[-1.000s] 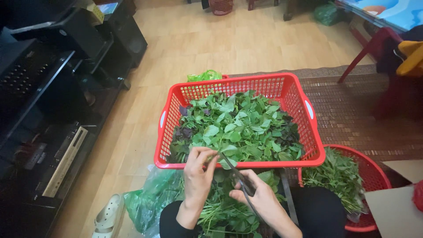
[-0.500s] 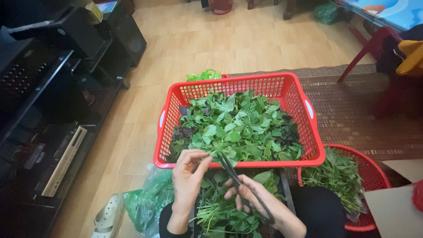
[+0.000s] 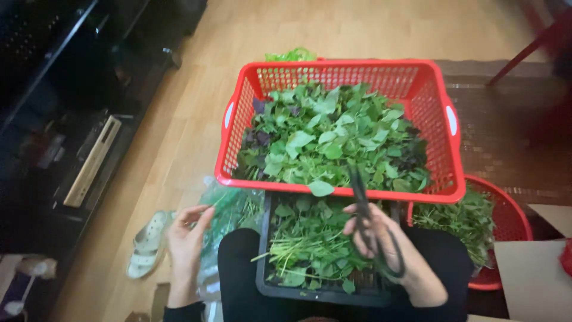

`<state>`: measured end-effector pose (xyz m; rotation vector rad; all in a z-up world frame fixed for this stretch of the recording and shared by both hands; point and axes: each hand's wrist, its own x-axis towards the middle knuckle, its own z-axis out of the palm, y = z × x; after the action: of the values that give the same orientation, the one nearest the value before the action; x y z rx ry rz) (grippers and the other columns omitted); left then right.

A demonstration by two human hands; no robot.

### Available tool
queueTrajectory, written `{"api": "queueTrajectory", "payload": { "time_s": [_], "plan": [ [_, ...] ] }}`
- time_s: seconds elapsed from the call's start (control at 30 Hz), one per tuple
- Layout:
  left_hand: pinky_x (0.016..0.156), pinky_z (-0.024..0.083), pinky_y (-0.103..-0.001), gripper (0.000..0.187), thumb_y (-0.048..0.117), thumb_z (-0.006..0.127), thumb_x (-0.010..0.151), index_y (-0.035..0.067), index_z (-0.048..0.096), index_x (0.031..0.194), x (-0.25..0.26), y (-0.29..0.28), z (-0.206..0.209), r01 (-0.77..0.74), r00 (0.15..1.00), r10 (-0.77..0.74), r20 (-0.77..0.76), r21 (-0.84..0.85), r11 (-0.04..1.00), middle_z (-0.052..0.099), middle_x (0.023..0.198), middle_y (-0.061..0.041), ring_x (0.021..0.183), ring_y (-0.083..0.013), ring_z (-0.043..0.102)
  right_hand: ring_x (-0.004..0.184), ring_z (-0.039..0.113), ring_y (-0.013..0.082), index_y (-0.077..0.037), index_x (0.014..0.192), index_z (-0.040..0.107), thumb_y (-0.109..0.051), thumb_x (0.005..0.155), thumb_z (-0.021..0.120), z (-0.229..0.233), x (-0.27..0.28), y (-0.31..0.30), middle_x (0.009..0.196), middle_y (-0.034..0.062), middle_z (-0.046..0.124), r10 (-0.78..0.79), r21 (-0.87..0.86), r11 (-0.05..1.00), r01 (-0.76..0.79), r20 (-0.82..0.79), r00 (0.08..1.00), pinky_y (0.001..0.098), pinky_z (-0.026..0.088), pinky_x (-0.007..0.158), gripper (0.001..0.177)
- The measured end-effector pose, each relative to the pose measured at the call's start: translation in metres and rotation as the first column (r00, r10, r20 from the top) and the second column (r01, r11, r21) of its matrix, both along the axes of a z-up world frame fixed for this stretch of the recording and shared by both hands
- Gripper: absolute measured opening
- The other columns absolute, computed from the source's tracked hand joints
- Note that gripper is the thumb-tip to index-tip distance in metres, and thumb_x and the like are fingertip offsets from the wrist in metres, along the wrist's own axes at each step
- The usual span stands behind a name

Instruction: The person sits on the floor and uses scissors to trim the stems of green leafy vegetables. They pick up bunches of greens from a black tray, cut the stems, and place the trimmed leaves into a red basket.

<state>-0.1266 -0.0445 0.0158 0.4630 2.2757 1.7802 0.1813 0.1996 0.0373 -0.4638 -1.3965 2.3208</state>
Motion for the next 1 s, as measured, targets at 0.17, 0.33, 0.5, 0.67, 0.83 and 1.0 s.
{"api": "queueTrajectory", "payload": {
  "time_s": [0.17, 0.33, 0.5, 0.67, 0.83, 1.0],
  "plan": [
    [0.067, 0.057, -0.029, 0.016, 0.021, 0.077, 0.088, 0.009, 0.073, 0.097, -0.036, -0.079, -0.101, -0.169, 0.984, 0.176, 0.002, -0.267, 0.949, 0.075, 0.093, -0.008, 0.076, -0.0173, 0.069, 0.048, 0.043, 0.0117, 0.001, 0.127, 0.057, -0.068, 0.087, 0.053, 0.001, 0.02, -0.004, 0.087, 0.0112, 0.066, -0.033, 0.052, 0.998, 0.03, 0.059, 0.998, 0.0222, 0.029, 0.039, 0.08],
    [0.109, 0.039, -0.055, 0.044, 0.035, 0.073, 0.085, 0.018, 0.064, 0.124, -0.014, -0.066, -0.093, -0.081, 0.982, -0.033, -0.187, -0.568, 0.819, 0.058, 0.136, -0.01, 0.13, -0.0284, 0.05, 0.049, 0.047, 0.0125, 0.0, 0.13, 0.055, -0.062, 0.091, 0.059, -0.025, 0.029, -0.006, 0.09, 0.0133, 0.067, -0.036, -0.032, 0.999, 0.035, -0.036, 0.999, 0.0229, 0.031, 0.038, 0.074],
    [0.103, 0.045, -0.042, 0.037, 0.023, 0.076, 0.087, 0.008, 0.067, 0.119, 0.059, 0.054, 0.027, 0.15, 0.636, -0.277, -0.72, -0.237, 0.96, 0.066, 0.121, -0.012, 0.115, -0.0276, 0.059, 0.052, 0.051, 0.0134, 0.0, 0.13, 0.055, -0.058, 0.089, 0.061, -0.024, 0.027, -0.009, 0.09, 0.0139, 0.068, -0.037, -0.035, 0.999, 0.037, 0.016, 0.999, 0.0223, 0.031, 0.039, 0.072],
    [0.104, 0.047, -0.045, 0.052, 0.028, 0.083, 0.083, 0.008, 0.059, 0.125, 0.083, 0.147, 0.042, 0.468, 0.313, -0.566, -0.763, -0.394, 0.791, 0.061, 0.132, -0.009, 0.119, -0.0278, 0.058, 0.052, 0.05, 0.0131, 0.002, 0.13, 0.057, -0.057, 0.087, 0.061, -0.014, 0.033, -0.016, 0.089, 0.0138, 0.066, -0.063, -0.068, 0.995, 0.067, 0.049, 0.997, 0.0234, 0.033, 0.041, 0.073],
    [0.084, 0.057, -0.034, 0.008, 0.015, 0.074, 0.088, 0.011, 0.068, 0.092, 0.064, 0.171, 0.054, 0.749, 0.394, -0.744, -0.539, -0.281, 0.6, 0.071, 0.089, -0.004, 0.087, -0.0187, 0.067, 0.052, 0.047, 0.0129, -0.002, 0.13, 0.055, -0.063, 0.09, 0.057, -0.022, 0.053, -0.016, 0.09, 0.0126, 0.065, -0.121, -0.034, 0.992, 0.122, 0.032, 0.992, 0.0232, 0.033, 0.042, 0.073],
    [0.094, 0.053, -0.04, 0.031, 0.016, 0.075, 0.089, 0.009, 0.062, 0.116, 0.046, 0.177, 0.053, 0.612, 0.484, -0.6, -0.637, -0.244, 0.752, 0.065, 0.115, -0.01, 0.103, -0.0226, 0.064, 0.052, 0.048, 0.0148, -0.001, 0.13, 0.054, -0.06, 0.091, 0.056, -0.025, 0.053, -0.013, 0.09, 0.0134, 0.066, -0.156, -0.086, 0.983, 0.161, 0.058, 0.986, 0.0248, 0.035, 0.041, 0.07]
  ]
}}
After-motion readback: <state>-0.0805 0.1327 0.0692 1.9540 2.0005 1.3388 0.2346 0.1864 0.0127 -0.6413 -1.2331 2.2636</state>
